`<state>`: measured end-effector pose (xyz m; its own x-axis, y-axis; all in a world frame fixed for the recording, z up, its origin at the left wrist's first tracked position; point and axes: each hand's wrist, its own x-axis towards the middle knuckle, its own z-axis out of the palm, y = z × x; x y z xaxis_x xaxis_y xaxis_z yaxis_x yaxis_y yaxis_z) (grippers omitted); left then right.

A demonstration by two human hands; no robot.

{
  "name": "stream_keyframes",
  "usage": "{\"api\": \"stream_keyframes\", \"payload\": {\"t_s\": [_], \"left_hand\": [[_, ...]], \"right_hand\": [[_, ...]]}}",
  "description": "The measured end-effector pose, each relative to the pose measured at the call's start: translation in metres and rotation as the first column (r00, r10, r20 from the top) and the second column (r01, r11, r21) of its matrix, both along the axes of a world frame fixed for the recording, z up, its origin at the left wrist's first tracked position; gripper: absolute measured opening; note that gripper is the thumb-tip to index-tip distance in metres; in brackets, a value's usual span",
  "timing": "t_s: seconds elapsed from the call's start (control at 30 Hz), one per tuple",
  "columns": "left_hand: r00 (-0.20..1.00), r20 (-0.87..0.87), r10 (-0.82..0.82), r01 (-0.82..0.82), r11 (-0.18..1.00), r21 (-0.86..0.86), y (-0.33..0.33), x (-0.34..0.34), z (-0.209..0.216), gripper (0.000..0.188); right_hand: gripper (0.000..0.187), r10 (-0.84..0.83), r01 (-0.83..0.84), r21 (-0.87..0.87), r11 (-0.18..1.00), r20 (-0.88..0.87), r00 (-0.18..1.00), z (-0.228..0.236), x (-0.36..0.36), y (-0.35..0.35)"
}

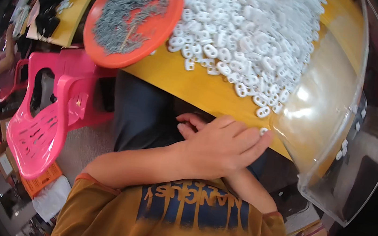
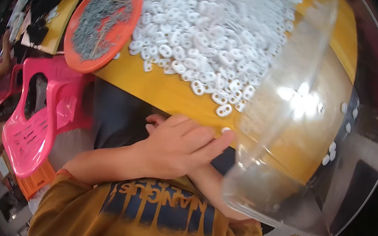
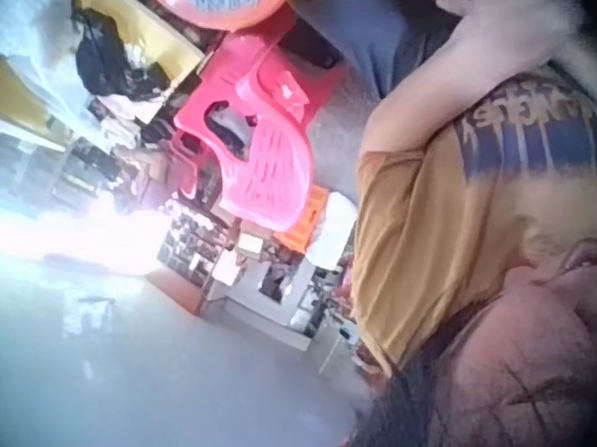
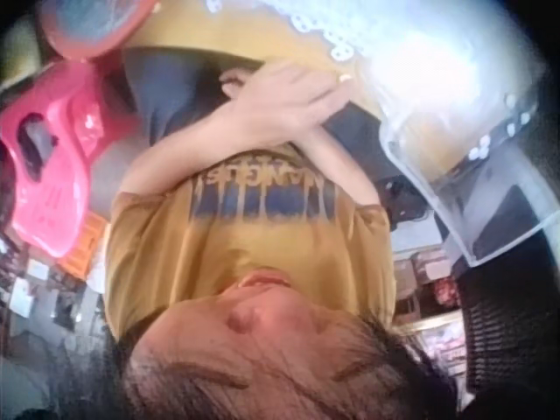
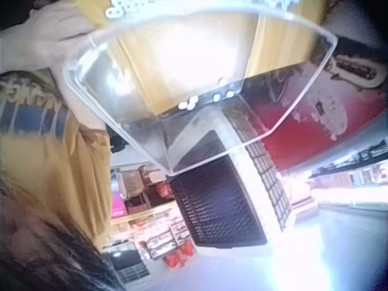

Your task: Assembling small white plastic components by manually inserting metal springs.

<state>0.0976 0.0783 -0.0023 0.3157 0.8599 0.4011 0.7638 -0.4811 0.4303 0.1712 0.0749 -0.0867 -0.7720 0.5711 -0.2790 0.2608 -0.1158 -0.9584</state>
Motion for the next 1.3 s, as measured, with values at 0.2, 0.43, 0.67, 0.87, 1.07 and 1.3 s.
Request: {"api": "stream_keyframes", "payload": {"t_s": [0.2,0.43,0.67,0.87,1.07,1.3], "left_hand": [[0.992,0.103,0.069,-0.076,0.995,0.069,-0.003,-0.015,0.002,0.04],[0.868,0.07,0.492,-0.497,0.864,0.081,-0.029,-0.085,-0.007,0.034],[0.843,-0.083,0.532,-0.535,0.844,-0.03,-0.019,-0.085,0.002,0.041],[0.879,0.025,0.475,-0.476,0.88,0.0,-0.031,-0.087,-0.004,0.036],[0.905,0.006,0.425,-0.424,0.901,0.098,-0.038,-0.091,-0.018,0.032],[0.977,0.022,0.214,-0.214,0.956,0.201,-0.036,-0.103,-0.021,0.023]], "right_hand": [[0.023,-0.063,0.061,-0.019,0.998,-0.26,0.964,-0.011,-0.007,-0.004],[0.018,0.09,-0.091,0.054,0.994,0.025,0.996,0.024,-0.011,0.016],[0.017,0.088,-0.088,0.033,0.996,0.018,0.996,0.024,-0.014,0.015],[0.016,0.029,-0.032,0.054,0.998,0.059,0.998,0.032,-0.01,0.016],[0.018,-0.025,0.033,0.135,0.99,-0.062,0.998,0.042,-0.004,0.016],[0.017,-0.252,0.237,-0.317,0.918,-0.009,0.968,0.063,-0.001,0.013]]}}
